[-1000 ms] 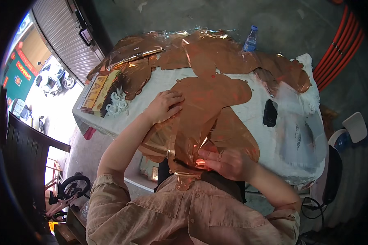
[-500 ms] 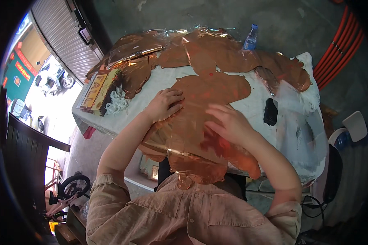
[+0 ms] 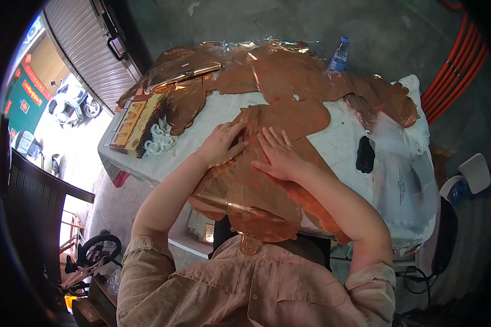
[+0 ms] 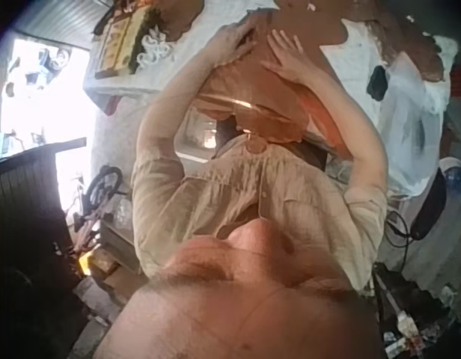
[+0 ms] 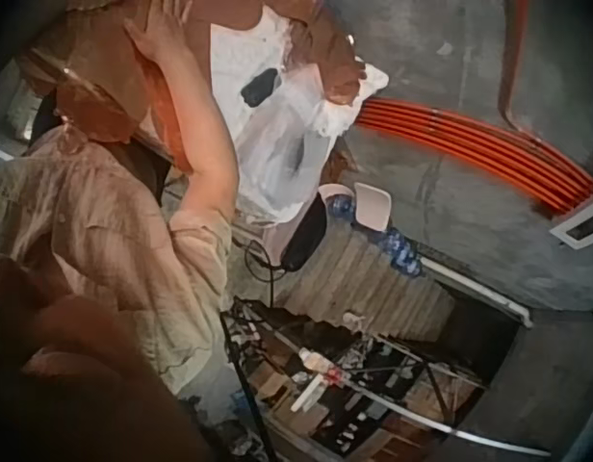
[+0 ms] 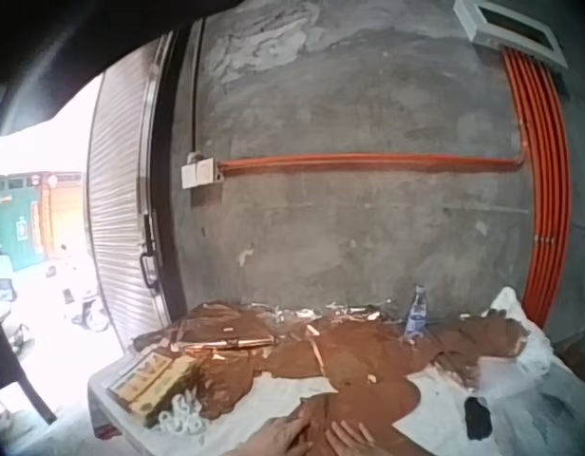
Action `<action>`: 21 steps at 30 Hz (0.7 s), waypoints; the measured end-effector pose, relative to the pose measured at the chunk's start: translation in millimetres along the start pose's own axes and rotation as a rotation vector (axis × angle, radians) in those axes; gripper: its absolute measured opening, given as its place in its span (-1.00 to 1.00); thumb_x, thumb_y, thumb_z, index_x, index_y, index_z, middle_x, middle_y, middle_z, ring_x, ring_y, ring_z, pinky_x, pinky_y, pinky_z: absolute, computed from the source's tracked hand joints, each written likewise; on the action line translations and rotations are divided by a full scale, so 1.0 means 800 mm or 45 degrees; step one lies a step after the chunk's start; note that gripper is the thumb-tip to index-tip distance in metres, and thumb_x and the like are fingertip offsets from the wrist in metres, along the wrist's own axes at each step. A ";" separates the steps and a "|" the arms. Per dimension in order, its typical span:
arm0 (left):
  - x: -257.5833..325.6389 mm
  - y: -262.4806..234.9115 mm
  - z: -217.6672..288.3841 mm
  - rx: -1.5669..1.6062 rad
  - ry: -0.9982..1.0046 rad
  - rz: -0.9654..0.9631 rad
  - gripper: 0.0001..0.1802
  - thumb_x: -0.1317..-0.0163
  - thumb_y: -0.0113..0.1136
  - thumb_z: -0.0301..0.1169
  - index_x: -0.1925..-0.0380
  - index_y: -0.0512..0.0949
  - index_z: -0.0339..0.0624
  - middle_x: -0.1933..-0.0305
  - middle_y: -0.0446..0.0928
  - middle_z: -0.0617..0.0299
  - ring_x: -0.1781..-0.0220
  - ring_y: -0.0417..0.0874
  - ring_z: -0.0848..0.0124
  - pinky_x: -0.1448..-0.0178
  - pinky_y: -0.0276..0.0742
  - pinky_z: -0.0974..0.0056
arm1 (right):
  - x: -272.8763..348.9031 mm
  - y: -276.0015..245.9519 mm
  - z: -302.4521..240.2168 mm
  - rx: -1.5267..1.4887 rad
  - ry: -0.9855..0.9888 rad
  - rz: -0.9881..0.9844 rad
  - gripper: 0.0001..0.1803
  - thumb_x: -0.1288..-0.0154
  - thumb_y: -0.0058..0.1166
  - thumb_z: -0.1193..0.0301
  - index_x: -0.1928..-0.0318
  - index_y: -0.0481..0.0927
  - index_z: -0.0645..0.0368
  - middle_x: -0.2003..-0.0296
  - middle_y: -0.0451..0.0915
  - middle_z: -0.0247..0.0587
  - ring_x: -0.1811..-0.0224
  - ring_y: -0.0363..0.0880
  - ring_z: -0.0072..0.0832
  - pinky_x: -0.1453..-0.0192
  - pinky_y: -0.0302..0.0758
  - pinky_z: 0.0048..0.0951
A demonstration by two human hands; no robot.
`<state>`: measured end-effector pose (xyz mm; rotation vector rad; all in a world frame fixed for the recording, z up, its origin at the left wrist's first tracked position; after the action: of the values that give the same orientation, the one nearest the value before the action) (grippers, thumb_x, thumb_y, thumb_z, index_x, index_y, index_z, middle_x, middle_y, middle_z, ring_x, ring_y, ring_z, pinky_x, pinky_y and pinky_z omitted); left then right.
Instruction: The person folds a gold foil balloon by hand, then packages it into a retail sleeve with a cardboard card.
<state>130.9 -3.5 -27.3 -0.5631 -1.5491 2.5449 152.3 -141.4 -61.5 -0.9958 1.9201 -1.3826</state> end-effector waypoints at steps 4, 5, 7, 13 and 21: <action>0.002 0.000 -0.004 0.081 -0.020 0.076 -0.23 -0.21 0.19 -0.17 -0.34 0.11 -0.19 0.06 0.52 -0.06 -0.05 0.50 -0.01 -0.22 0.35 0.07 | -0.005 0.001 -0.002 0.036 -0.017 -0.024 -0.05 -0.32 -0.16 -0.19 -0.41 0.02 0.34 -0.45 -0.09 0.13 -0.54 -0.25 -0.13 -0.54 -0.33 -0.04; 0.003 0.002 -0.005 0.081 -0.025 0.077 -0.23 -0.21 0.19 -0.17 -0.34 0.11 -0.19 0.06 0.52 -0.06 -0.05 0.50 -0.01 -0.22 0.35 0.07 | -0.005 0.001 -0.004 0.035 -0.021 -0.027 -0.05 -0.32 -0.16 -0.19 -0.41 0.02 0.34 -0.45 -0.09 0.13 -0.54 -0.25 -0.13 -0.54 -0.33 -0.04; 0.004 -0.002 -0.002 0.062 0.025 0.141 -0.11 -0.20 0.21 -0.19 -0.41 -0.04 -0.19 0.08 0.52 -0.06 -0.02 0.52 -0.02 -0.22 0.36 0.08 | -0.006 -0.002 -0.010 0.017 -0.039 -0.005 -0.06 -0.32 -0.16 -0.19 -0.41 0.03 0.32 -0.45 -0.08 0.12 -0.54 -0.24 -0.13 -0.54 -0.33 -0.03; 0.001 0.000 -0.004 0.013 -0.012 0.076 -0.07 -0.21 0.19 -0.12 -0.41 -0.08 -0.24 0.02 0.49 -0.18 -0.02 0.52 -0.08 -0.25 0.33 0.07 | -0.009 -0.017 -0.016 -0.016 0.012 -0.008 -0.11 -0.35 -0.13 -0.12 -0.44 -0.01 0.24 -0.47 -0.11 0.05 -0.55 -0.26 -0.15 -0.54 -0.29 -0.08; 0.003 0.000 -0.005 0.046 -0.001 0.097 -0.11 -0.24 0.16 -0.18 -0.43 -0.10 -0.17 0.09 0.51 -0.07 0.00 0.50 -0.04 -0.21 0.35 0.06 | -0.019 -0.006 -0.006 0.076 0.060 -0.077 -0.10 -0.34 -0.14 -0.15 -0.45 -0.02 0.19 -0.47 -0.10 0.03 -0.54 -0.22 -0.15 -0.54 -0.28 -0.07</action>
<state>130.4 0.3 -29.8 -0.6284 -1.5071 2.6233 158.2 -127.1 -55.2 -1.0090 1.8851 -1.5012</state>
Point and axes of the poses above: each hand's wrist, its own x-axis away from the middle knuckle, its own y-axis out of the palm, z = x × y, the point moved 8 cm from there along -x, towards the middle knuckle
